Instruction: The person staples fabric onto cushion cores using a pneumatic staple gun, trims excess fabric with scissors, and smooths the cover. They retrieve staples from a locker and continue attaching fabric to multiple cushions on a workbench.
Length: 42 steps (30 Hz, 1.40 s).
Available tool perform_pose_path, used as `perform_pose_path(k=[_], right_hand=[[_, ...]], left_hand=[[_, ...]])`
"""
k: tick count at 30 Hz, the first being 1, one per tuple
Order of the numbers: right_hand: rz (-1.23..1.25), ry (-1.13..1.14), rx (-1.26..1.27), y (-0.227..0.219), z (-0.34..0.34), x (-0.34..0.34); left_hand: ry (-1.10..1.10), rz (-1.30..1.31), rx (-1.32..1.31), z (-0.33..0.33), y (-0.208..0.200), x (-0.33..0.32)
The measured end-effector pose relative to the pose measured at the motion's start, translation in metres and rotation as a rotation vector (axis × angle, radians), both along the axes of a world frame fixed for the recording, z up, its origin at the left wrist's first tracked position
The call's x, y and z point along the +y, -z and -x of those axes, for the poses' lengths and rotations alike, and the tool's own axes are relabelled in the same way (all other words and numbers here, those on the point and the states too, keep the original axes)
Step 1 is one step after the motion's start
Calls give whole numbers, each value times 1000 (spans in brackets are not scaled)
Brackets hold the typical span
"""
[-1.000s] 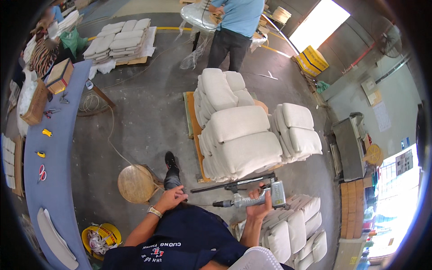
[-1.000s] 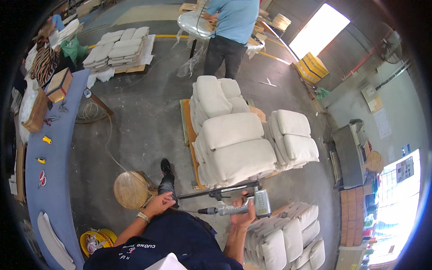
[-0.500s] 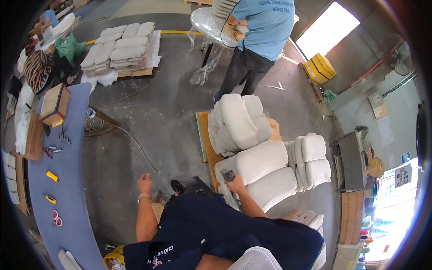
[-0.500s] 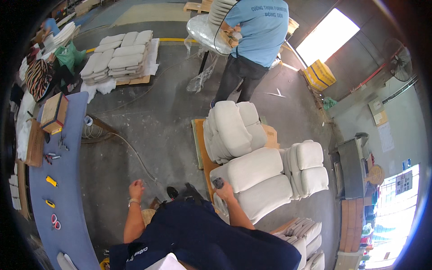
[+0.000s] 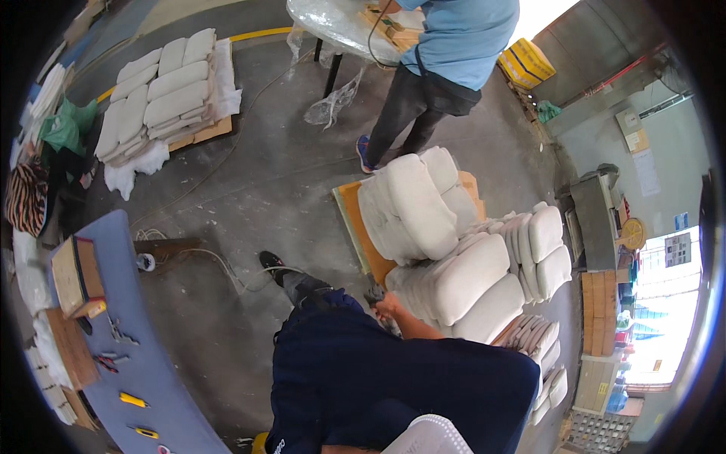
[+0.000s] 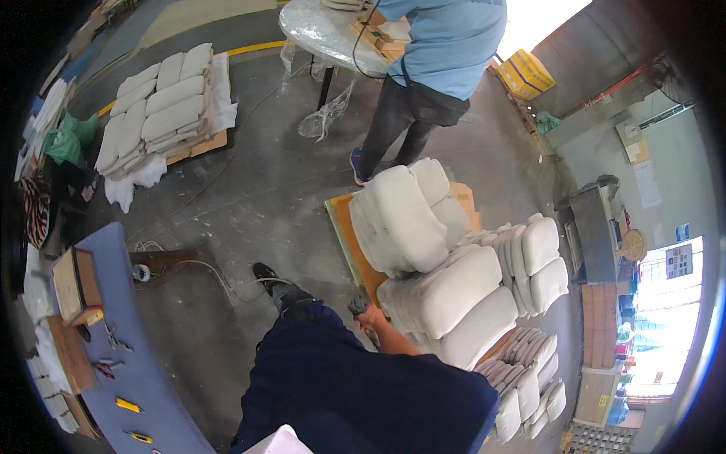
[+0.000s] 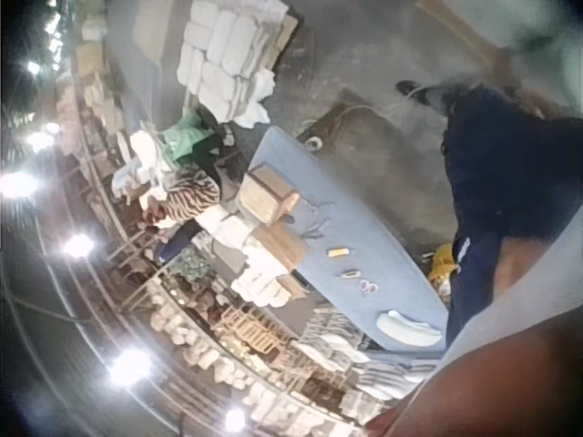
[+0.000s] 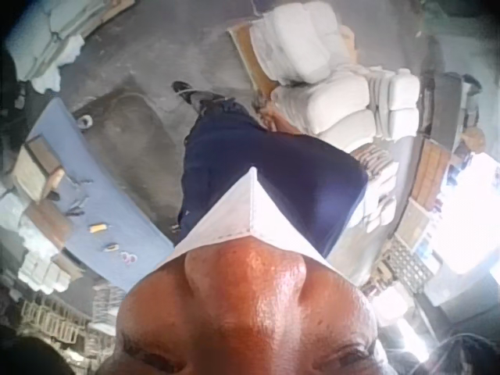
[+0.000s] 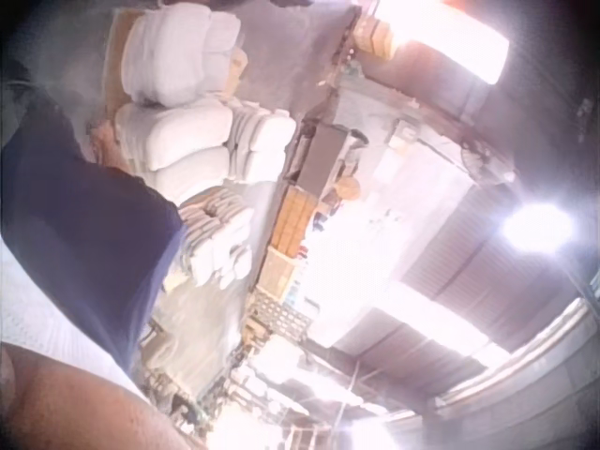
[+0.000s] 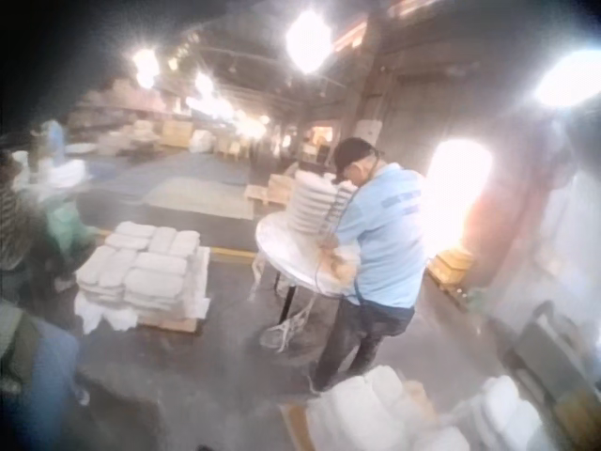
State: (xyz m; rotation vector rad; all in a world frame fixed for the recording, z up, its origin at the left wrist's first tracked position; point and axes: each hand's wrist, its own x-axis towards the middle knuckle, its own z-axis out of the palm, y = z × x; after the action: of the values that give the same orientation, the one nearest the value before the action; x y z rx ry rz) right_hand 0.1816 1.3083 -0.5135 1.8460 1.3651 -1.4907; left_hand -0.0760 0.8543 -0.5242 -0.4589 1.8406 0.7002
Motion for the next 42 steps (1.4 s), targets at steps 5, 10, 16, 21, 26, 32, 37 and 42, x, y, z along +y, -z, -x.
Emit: perform_pose_path(k=[5, 10, 16, 21, 26, 32, 37, 42], right_hand=[[-128, -123, 48, -63, 164, 95], [-55, -96, 109, -25, 253, 161], [-108, -428, 196, -59, 351, 183], [-150, -726, 274, -97, 419, 173], [-140, -806, 235, -111, 462, 145], [-150, -833, 170, -127, 502, 98], [-167, -777, 127, -138, 527, 40], [-200, -664, 163, -122, 522, -5]], left_hand=[[49, -200, 184, 112, -4, 101], [-451, -345, 691, 221, -77, 160], [-709, -161, 849, 275, -143, 163], [-759, 204, 930, 290, -146, 131], [-878, 403, 1093, 382, -124, 73], [-912, 579, 1004, 445, -119, 3], [-691, 568, 908, 464, -133, -15], [-268, 750, 1294, 505, -121, -51]])
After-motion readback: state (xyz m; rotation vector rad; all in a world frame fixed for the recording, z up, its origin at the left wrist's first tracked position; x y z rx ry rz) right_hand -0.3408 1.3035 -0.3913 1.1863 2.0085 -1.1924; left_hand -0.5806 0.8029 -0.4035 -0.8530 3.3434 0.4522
